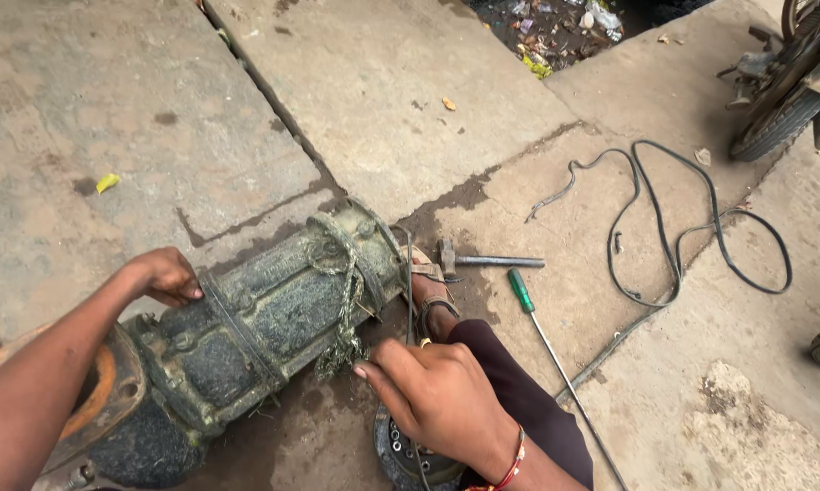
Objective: The person sits on the ground working on a submersible water pump. They hold the pump steady and use a spanner to loosen and tighten bolts on the pump body, repositioning the pump and continuing to work on the fasteners with the wrench.
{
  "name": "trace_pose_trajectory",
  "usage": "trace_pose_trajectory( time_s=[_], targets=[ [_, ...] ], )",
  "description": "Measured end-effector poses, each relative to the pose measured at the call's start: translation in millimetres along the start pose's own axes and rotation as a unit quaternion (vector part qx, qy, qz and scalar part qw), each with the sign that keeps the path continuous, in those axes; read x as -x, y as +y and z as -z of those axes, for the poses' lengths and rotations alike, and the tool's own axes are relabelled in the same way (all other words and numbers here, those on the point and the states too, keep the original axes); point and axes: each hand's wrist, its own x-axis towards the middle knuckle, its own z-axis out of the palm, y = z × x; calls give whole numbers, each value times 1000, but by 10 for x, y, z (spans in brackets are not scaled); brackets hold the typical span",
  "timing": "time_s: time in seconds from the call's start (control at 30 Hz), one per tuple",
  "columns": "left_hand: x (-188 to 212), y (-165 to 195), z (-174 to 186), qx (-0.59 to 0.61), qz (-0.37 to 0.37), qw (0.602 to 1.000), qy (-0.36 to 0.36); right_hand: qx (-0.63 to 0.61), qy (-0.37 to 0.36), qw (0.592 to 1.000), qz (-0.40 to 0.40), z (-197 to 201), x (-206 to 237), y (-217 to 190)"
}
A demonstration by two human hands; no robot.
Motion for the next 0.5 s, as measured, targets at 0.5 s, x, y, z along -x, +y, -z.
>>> trace_pose_trajectory(
  time_s=[0.5],
  targets=[
    [57,51,-48,-109,3,993,36,-23,-56,997,-48,-18,51,24]
  ],
)
